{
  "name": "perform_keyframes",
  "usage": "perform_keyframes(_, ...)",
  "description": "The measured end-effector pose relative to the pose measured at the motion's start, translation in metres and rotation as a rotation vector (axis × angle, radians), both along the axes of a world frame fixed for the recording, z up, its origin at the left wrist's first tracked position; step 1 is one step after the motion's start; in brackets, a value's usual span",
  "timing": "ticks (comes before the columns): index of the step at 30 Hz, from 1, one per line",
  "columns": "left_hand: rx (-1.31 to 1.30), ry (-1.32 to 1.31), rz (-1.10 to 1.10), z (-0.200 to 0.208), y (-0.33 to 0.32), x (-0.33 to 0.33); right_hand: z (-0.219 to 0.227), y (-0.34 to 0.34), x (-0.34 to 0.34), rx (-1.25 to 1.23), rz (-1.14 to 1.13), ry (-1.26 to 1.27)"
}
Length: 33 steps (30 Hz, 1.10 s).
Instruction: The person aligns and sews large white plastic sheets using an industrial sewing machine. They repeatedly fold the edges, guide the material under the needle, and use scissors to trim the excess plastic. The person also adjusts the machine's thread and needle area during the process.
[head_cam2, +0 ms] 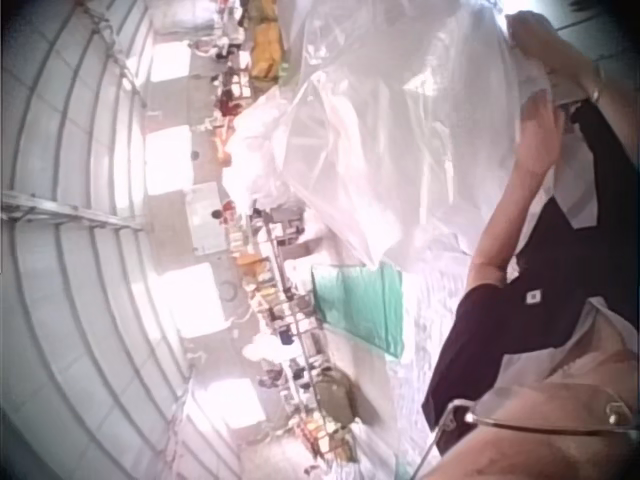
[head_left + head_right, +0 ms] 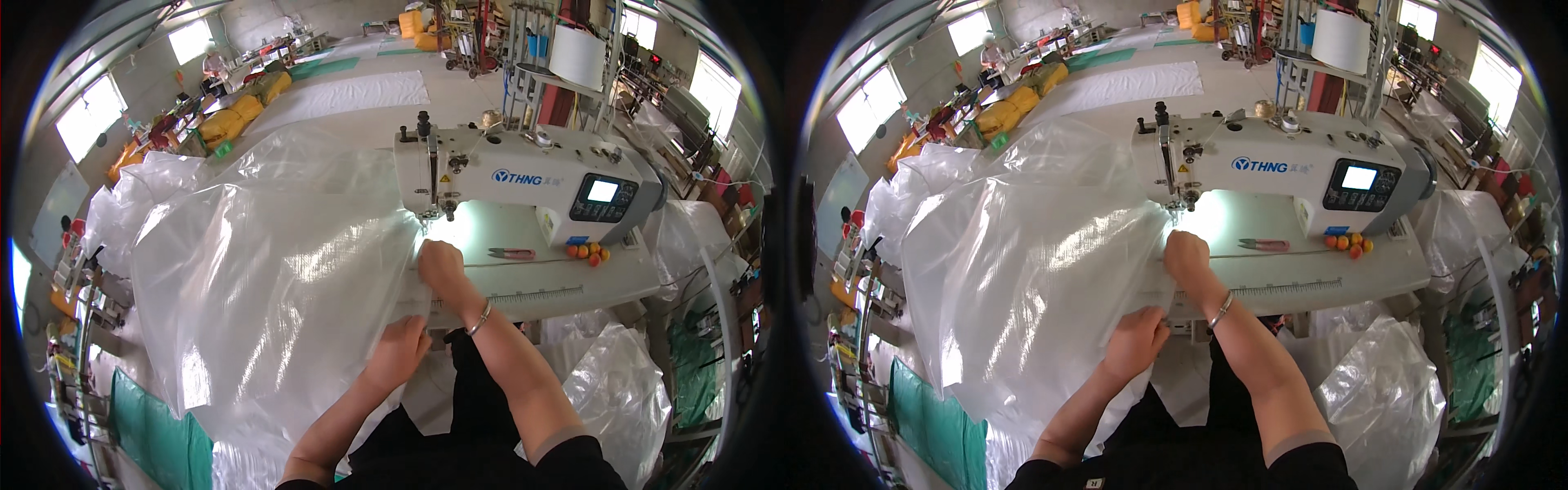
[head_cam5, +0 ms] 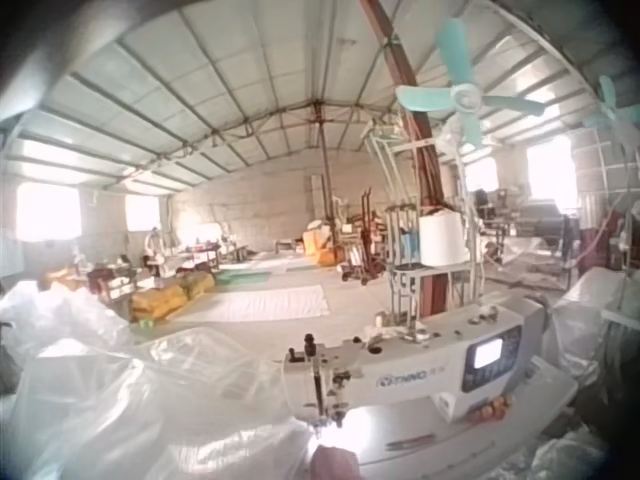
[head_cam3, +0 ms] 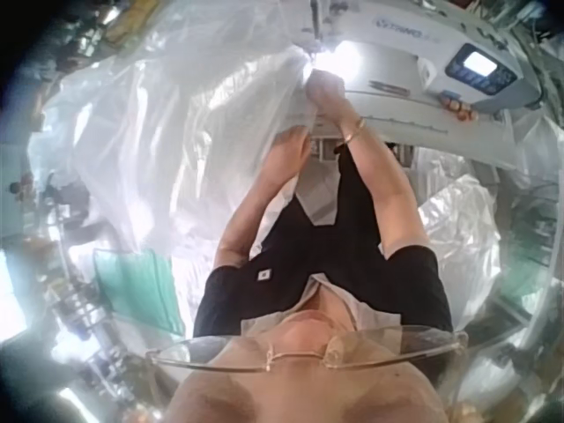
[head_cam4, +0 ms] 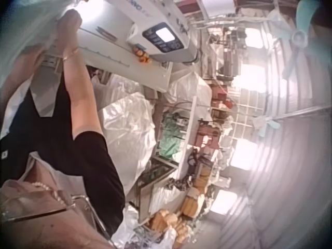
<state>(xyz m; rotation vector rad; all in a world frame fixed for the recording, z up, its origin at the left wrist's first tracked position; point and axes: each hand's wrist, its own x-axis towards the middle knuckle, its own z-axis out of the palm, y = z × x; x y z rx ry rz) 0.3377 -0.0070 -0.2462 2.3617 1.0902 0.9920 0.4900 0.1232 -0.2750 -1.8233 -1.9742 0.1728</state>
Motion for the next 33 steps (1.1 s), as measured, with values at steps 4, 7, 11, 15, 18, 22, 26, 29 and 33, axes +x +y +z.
perform_keyframes(4, -0.324, -0.148, 0.027, 0.002, -0.001, 0.029, 0.003, -0.012, 0.018, -0.005, 0.041, 0.005)
perform_keyframes(7, -0.442, -0.01, 0.0, -0.003, 0.006, 0.021, 0.009, -0.06, 0.016, -0.065, 0.07, 0.031)
perform_keyframes(11, -0.392, 0.134, -0.02, 0.038, -0.003, 0.031, 0.005, -0.116, 0.026, -0.096, 0.024, 0.09)
perform_keyframes(15, -0.094, 0.109, -0.039, 0.01, 0.008, 0.035, -0.004, -0.135, 0.028, 0.113, 0.076, 0.216)
perform_keyframes(18, 0.073, 0.191, 0.006, -0.012, 0.02, 0.032, -0.006, -0.14, 0.019, 0.089, 0.041, 0.168)
perform_keyframes(22, 0.093, 0.241, 0.001, -0.027, 0.041, 0.021, -0.002, -0.13, 0.006, 0.075, 0.063, 0.238)
perform_keyframes(26, 0.114, 0.227, -0.029, -0.028, 0.07, 0.01, -0.011, -0.116, -0.002, 0.116, 0.016, 0.429)
perform_keyframes(29, 0.118, 0.238, -0.047, -0.031, 0.092, 0.007, -0.015, -0.112, -0.004, -0.04, -0.04, 0.777)
perform_keyframes(33, 0.092, 0.248, -0.073, -0.029, 0.114, 0.004, -0.002, -0.133, -0.012, -0.333, -0.072, 1.275)
